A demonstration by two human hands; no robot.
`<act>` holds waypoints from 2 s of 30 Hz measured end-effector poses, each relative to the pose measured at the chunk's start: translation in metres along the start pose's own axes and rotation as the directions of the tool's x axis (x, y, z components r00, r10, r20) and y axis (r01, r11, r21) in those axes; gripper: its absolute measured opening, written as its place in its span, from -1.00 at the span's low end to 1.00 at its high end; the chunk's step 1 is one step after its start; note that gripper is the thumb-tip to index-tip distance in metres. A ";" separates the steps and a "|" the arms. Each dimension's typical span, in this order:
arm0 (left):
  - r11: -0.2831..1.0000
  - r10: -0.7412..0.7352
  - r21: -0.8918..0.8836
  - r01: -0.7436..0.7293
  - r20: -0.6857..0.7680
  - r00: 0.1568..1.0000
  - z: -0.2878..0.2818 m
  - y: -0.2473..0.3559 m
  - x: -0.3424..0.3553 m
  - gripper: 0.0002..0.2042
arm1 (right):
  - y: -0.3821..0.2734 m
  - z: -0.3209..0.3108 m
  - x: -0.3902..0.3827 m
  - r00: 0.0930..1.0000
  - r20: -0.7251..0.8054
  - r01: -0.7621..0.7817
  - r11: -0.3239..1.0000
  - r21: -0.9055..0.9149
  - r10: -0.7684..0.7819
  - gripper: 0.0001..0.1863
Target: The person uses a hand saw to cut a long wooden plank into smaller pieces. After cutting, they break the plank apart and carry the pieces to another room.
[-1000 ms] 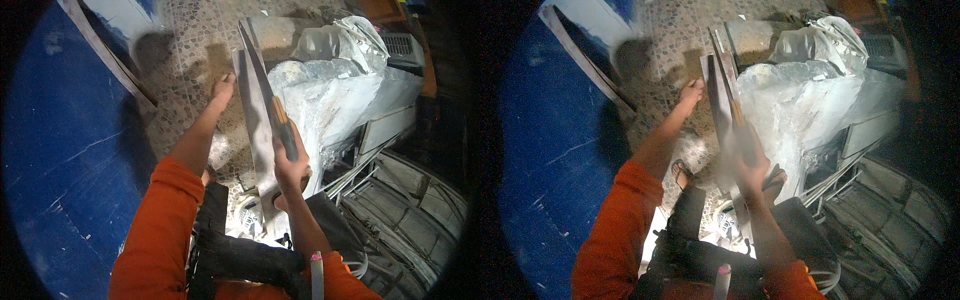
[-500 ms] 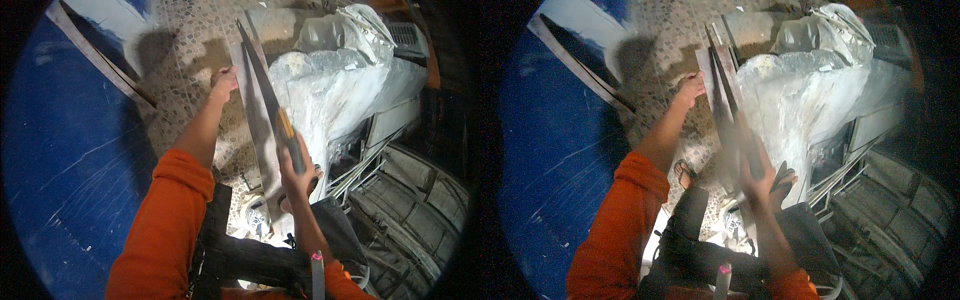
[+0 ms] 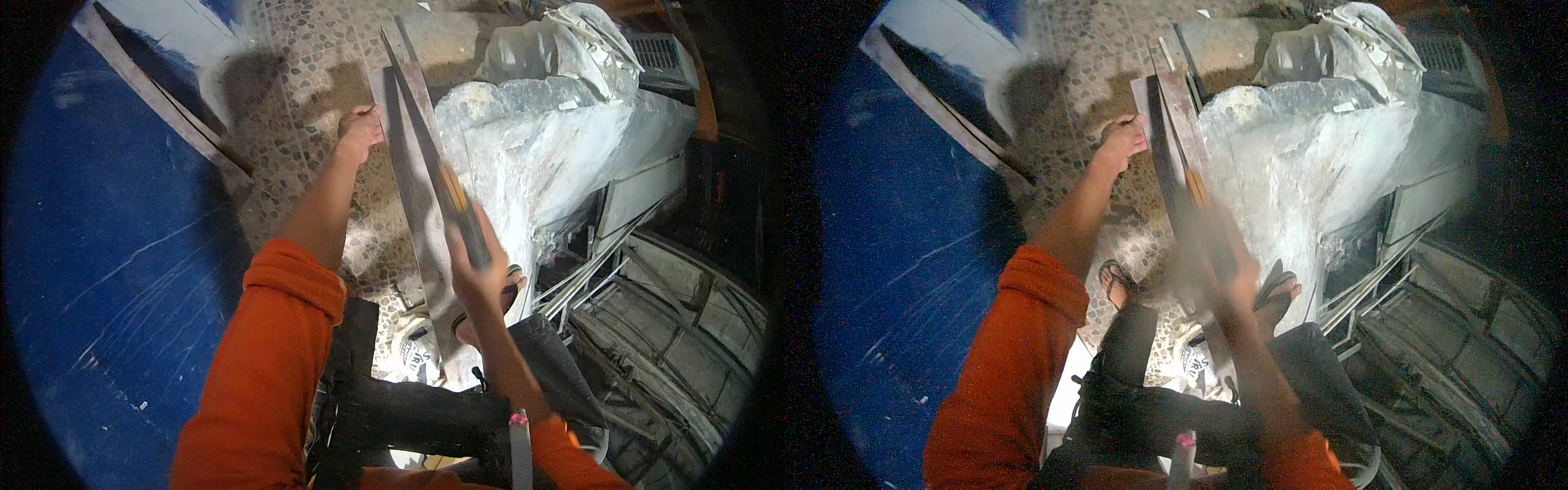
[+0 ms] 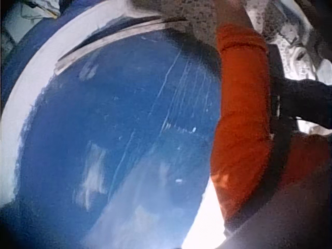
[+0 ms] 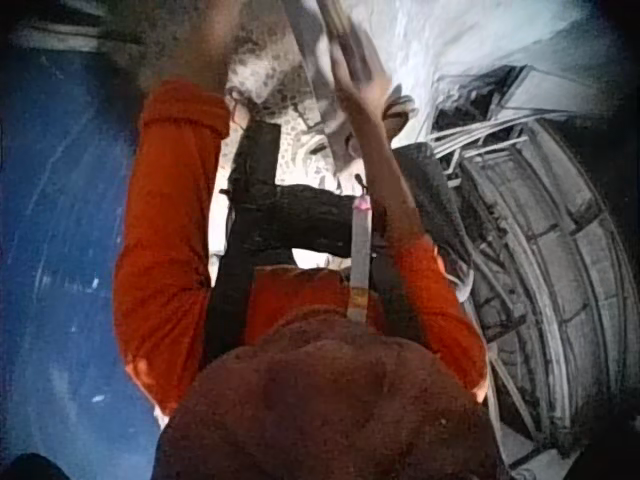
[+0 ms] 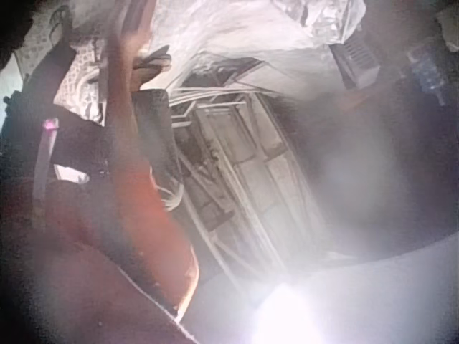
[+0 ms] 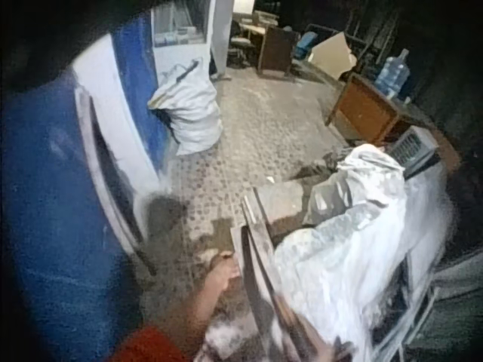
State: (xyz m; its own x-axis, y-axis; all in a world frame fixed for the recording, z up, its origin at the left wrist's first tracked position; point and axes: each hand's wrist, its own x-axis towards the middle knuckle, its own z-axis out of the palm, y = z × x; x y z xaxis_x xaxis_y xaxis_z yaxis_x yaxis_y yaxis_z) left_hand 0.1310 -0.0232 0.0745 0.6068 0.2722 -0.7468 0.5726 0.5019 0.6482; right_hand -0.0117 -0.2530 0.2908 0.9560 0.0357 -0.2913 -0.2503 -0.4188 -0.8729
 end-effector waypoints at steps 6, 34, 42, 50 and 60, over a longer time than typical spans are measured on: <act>0.873 0.102 0.474 -0.116 0.056 0.993 0.021 -0.002 -0.021 -0.52 | -0.052 0.060 0.142 0.979 -0.081 0.174 0.973 -0.152 -0.188 -0.53; 0.558 0.135 0.724 -0.405 0.403 0.905 0.033 -0.017 -0.051 -0.07 | -0.034 0.063 0.173 0.946 -0.177 0.251 0.958 -0.136 -0.273 -0.57; 0.472 0.004 0.828 -0.303 0.341 0.940 0.022 -0.008 -0.064 -0.01 | -0.021 -0.006 0.006 0.998 -0.048 -0.032 0.999 -0.013 0.031 -0.46; 0.565 0.219 0.760 -0.322 0.238 0.946 0.039 -0.026 -0.058 -0.23 | -0.049 0.062 0.177 0.942 -0.159 0.242 0.926 -0.289 -0.296 -0.55; 0.995 -0.096 0.005 0.096 0.077 0.992 0.015 -0.014 -0.011 -0.79 | -0.026 -0.025 -0.031 0.993 -0.079 0.084 0.991 -0.103 -0.093 -0.43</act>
State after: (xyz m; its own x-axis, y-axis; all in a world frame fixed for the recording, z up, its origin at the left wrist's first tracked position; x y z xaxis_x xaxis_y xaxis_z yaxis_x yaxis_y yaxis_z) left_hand 0.1246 -0.0453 0.0753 0.5898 0.1587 -0.7918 0.6309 0.5216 0.5744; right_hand -0.0312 -0.2662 0.3328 0.9842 0.0024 -0.1771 -0.1517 -0.5051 -0.8496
